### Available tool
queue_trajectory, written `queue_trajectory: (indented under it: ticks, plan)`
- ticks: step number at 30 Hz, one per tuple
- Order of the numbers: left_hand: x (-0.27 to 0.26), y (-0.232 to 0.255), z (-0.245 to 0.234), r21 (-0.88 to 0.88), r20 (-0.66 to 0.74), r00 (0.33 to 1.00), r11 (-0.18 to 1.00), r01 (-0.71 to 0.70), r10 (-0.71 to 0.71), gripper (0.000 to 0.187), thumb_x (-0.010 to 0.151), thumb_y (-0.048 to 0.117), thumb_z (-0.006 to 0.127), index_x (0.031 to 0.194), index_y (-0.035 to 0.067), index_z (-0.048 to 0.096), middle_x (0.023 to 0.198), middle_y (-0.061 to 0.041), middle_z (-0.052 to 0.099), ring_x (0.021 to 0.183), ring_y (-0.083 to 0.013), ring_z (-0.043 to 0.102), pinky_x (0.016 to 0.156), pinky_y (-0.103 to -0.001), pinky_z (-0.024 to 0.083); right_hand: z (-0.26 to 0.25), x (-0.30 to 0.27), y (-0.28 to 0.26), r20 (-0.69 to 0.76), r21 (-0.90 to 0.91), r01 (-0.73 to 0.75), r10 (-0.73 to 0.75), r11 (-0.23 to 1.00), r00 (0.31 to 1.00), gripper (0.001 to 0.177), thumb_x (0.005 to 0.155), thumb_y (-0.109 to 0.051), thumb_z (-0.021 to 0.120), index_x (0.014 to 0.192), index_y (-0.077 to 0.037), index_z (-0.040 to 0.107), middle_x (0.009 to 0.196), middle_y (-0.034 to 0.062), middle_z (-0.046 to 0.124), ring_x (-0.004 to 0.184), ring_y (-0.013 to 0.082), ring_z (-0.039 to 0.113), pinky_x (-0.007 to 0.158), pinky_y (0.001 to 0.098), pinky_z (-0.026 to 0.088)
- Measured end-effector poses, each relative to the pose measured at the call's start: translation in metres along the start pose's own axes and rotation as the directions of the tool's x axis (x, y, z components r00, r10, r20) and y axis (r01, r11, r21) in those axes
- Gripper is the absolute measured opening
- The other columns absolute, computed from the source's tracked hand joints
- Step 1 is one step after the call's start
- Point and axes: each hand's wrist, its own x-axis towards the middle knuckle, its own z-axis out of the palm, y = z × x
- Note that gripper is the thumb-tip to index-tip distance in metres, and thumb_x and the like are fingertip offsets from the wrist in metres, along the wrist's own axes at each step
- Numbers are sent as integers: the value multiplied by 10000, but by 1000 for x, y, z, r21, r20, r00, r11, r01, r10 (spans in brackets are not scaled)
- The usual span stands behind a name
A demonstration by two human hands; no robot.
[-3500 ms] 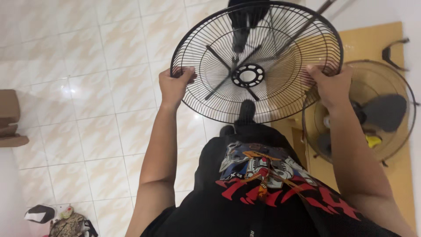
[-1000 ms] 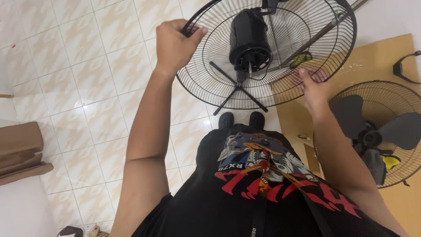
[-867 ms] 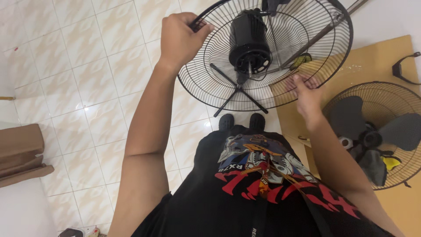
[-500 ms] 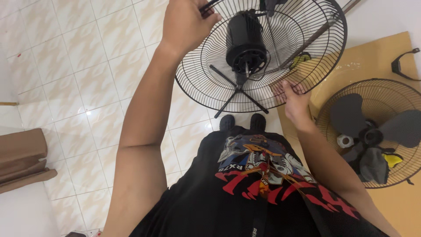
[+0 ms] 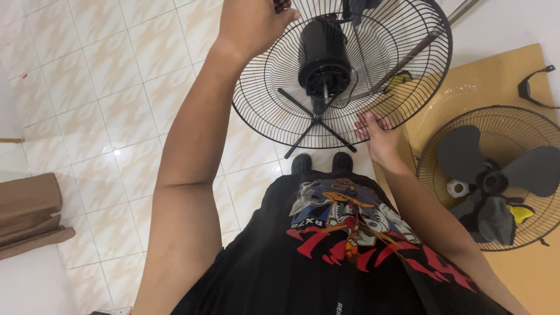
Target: The person assembles a standing electric fan by attaching the front grille, securing the central hub cap, and installing the fan blades onto the motor shaft. The person then wipes the fan blades with a cloth.
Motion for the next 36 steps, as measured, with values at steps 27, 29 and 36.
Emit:
queue_trajectory:
  ticks: [27, 29, 36]
  plan:
    - [-3, 9, -9, -29, -36, 999, 999, 24, -25, 213, 852, 262, 887, 873, 67, 805, 699, -77, 732, 592, -230, 690, 591, -372, 537, 7, 7, -11, 8, -63, -51, 52, 997, 999, 154, 1047, -184, 632, 1130, -62, 588, 1018, 73, 683, 870, 160, 682, 727, 330, 578]
    - [-3, 8, -12, -39, -32, 999, 999, 31, -33, 220, 858, 263, 889, 883, 62, 803, 688, -79, 728, 585, -228, 688, 588, -367, 536, 9, 4, -19, -4, -89, 52, -52, 995, 999, 185, 1032, -135, 657, 1174, -40, 583, 1067, 70, 672, 943, 175, 666, 806, 332, 560]
    - [-5, 10, -13, -52, -94, 991, 993, -104, 99, 194, 855, 218, 893, 895, 50, 805, 731, -90, 736, 606, -231, 690, 597, -353, 542, 22, 6, -129, 141, -449, 732, -769, 512, 624, 761, 986, 12, 868, 1527, 38, 335, 1540, 168, 451, 1438, 278, 472, 1246, 383, 375]
